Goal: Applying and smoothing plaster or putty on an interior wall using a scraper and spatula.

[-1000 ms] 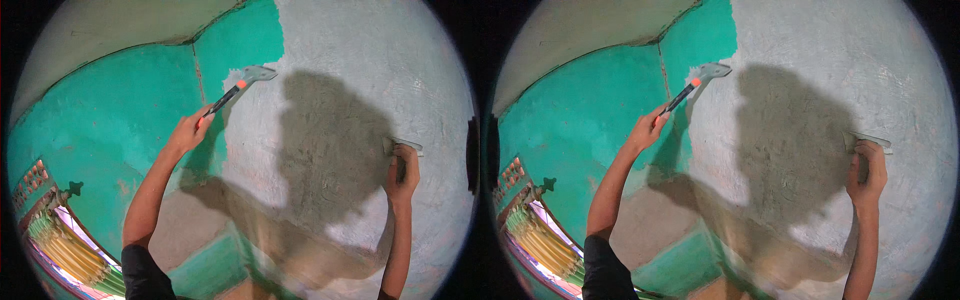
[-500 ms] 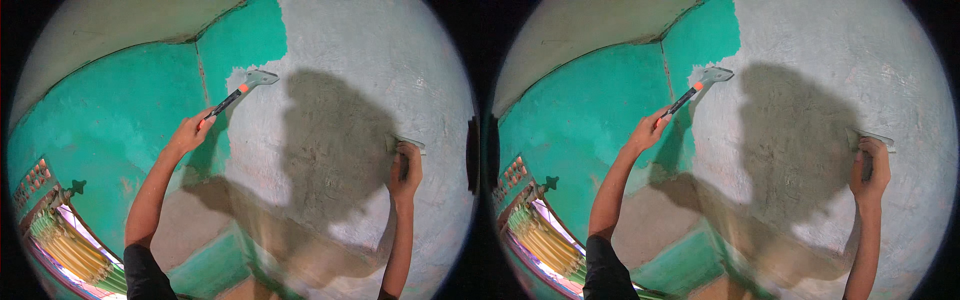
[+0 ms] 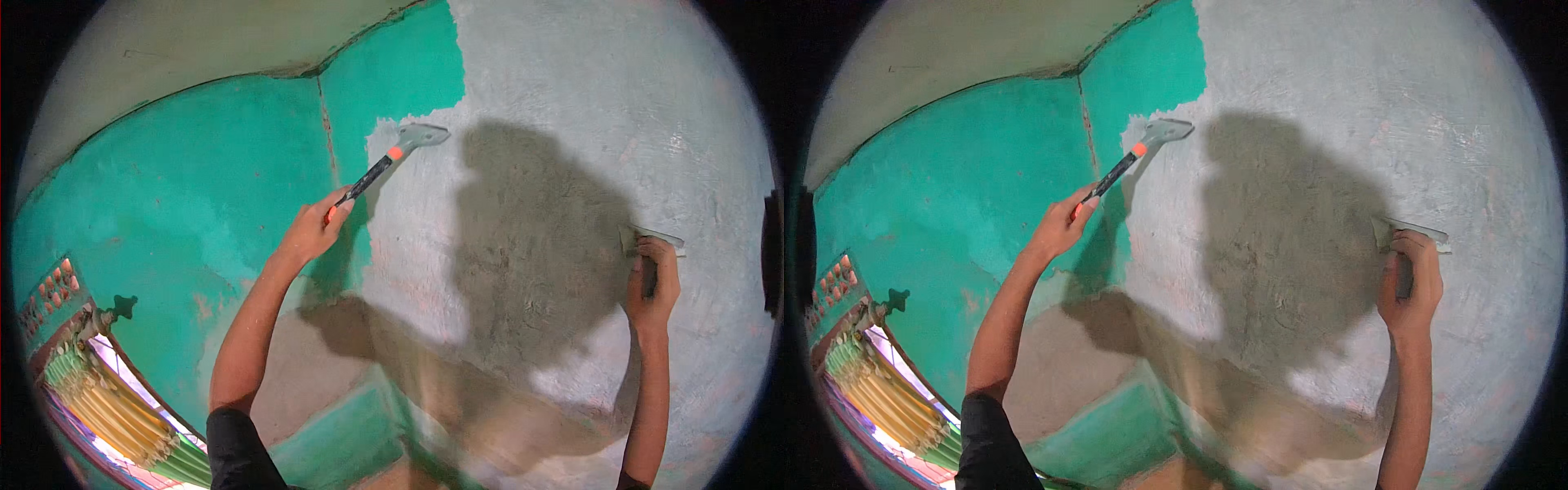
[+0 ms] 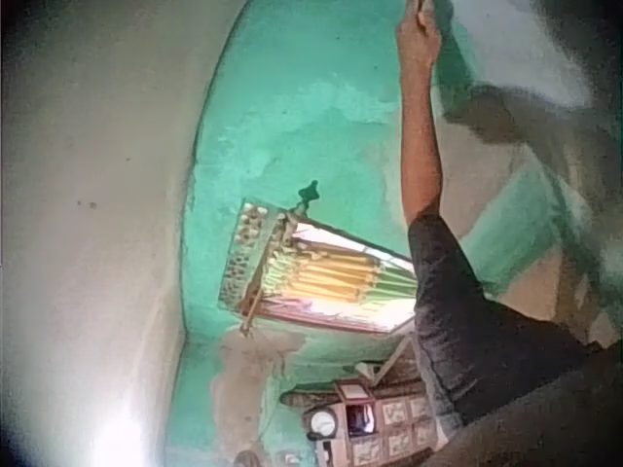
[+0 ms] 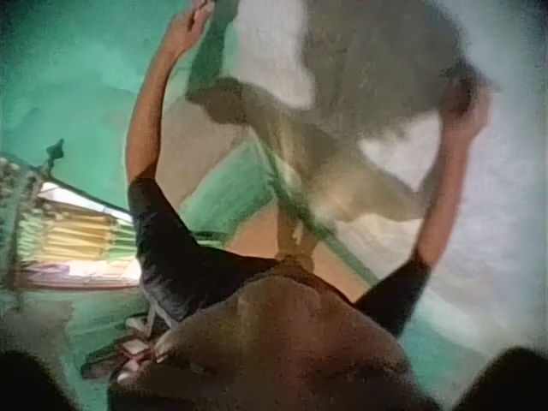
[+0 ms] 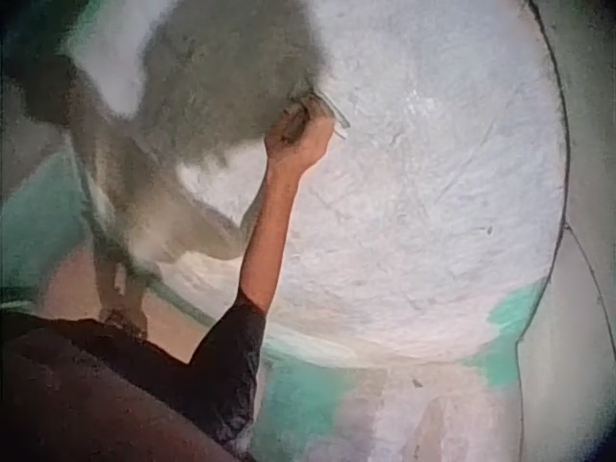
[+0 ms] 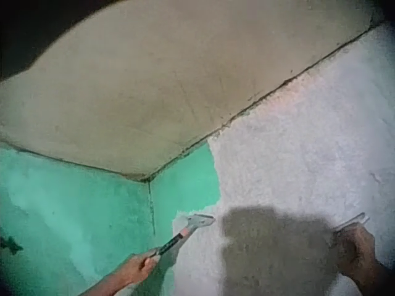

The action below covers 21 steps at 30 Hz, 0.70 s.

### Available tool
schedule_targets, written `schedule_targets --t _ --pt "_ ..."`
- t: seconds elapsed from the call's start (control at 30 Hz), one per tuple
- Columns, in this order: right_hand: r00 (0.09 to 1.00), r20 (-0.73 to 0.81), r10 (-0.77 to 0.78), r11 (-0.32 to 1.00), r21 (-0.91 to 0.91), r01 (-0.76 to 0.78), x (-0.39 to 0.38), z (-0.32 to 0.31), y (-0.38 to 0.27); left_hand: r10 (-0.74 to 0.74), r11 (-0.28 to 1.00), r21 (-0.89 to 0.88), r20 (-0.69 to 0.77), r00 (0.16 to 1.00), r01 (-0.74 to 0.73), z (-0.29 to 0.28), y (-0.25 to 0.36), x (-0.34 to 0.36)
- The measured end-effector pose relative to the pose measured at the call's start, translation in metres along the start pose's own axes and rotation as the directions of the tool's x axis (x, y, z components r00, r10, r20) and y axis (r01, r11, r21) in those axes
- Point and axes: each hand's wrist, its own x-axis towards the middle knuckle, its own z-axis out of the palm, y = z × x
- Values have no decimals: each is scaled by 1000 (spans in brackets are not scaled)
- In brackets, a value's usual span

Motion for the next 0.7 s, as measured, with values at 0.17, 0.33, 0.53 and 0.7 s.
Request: schedule_targets --t 0.17,0.33,0.53,0.7 --pt "1000 9 14 1000 14 -14 -2 -1 1 -30 999 25 -4 1000 30 0 6 0" --pt "999 2 32 998 53 -32 -4 1 5 -27 999 33 -40 999 29 -1 9 -1" --pt "1000 12 -21 997 75 20 -4 -1 8 -11 999 51 -21 1000 12 -5 17 -1" --pt "1000 14 20 994 109 -21 -4 0 6 -86 992 97 17 996 84 -8 35 -9"
